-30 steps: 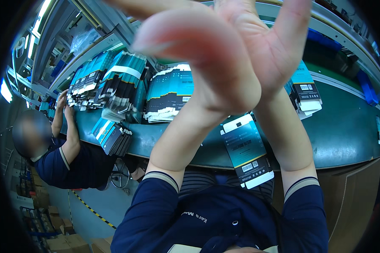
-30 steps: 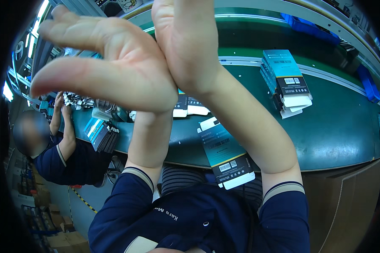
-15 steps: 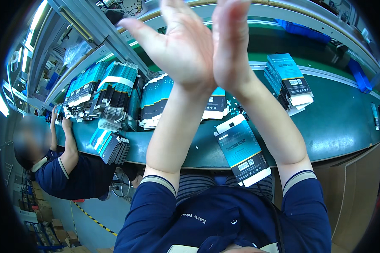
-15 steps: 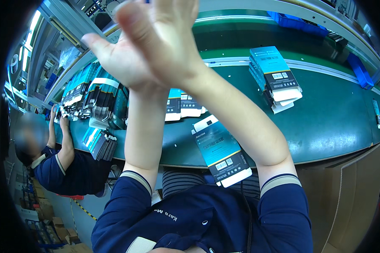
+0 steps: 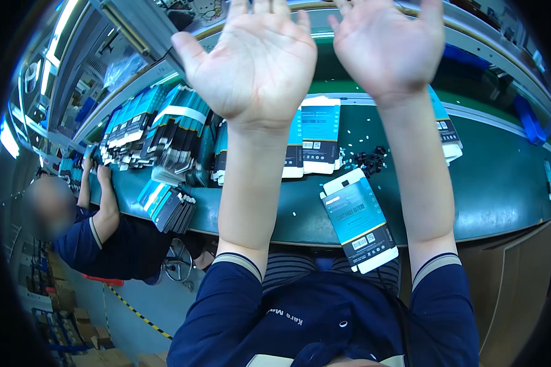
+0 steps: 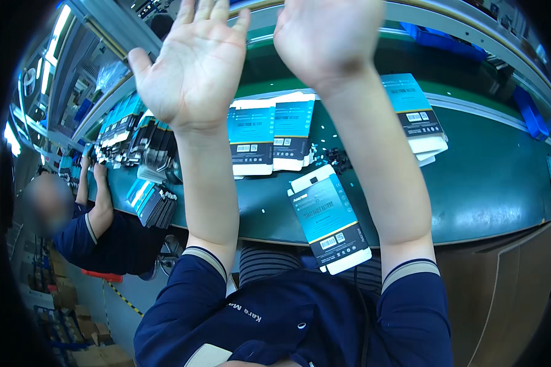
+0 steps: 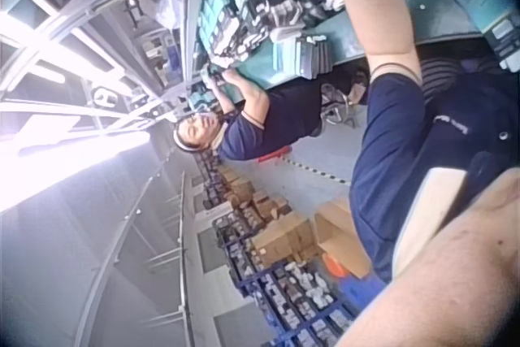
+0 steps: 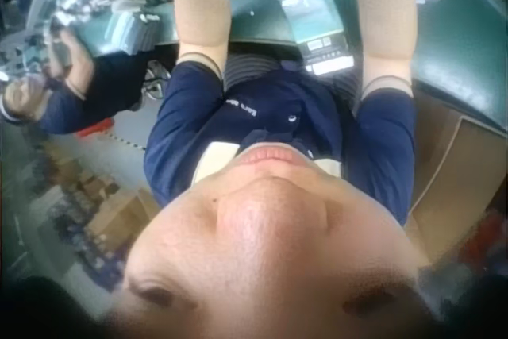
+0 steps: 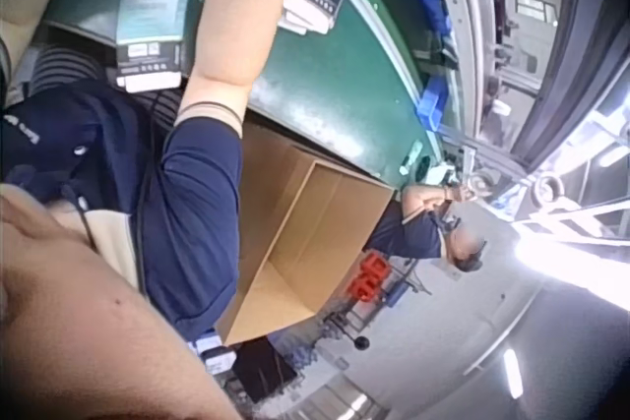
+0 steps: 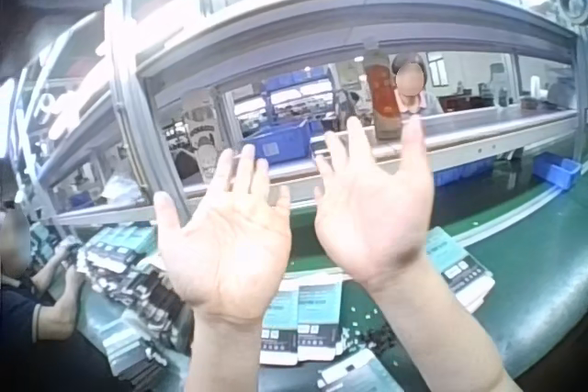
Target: Assembling cardboard packaging boxes for mobile phone batteries on a factory assembly line.
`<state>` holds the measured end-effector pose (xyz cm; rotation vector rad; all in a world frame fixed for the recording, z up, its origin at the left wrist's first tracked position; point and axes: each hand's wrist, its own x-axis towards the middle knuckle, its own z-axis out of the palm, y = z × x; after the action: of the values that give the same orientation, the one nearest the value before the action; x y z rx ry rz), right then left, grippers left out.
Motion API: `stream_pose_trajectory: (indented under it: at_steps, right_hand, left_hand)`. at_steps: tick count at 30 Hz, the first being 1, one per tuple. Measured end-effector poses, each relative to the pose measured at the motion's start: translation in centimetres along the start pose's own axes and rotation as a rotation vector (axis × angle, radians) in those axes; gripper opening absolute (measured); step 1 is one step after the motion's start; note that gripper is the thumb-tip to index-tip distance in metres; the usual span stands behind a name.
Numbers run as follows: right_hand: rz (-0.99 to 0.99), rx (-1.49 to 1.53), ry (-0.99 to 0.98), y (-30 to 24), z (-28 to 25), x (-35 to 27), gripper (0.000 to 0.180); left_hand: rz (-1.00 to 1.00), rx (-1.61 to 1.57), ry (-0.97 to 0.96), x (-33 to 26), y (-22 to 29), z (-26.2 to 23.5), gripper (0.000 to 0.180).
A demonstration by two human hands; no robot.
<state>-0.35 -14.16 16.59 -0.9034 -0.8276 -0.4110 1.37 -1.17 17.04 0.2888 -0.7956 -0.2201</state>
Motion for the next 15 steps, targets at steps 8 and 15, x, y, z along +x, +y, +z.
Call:
stream_pose_trajectory:
  at_steps: [8, 15]
  right_hand:
    - [0.119, 0.69, -0.073, -0.8, 1.2, -0.2, 0.093]
    - [0.108, 0.596, -0.048, -0.7, 1.7, -0.4, 0.096]
  left_hand:
    - [0.025, -0.157, 0.074, 0.0, -0.9, 2.5, 0.084]
    - [0.234, 0.156, 0.034, 0.0, -1.9, 3.0, 0.086]
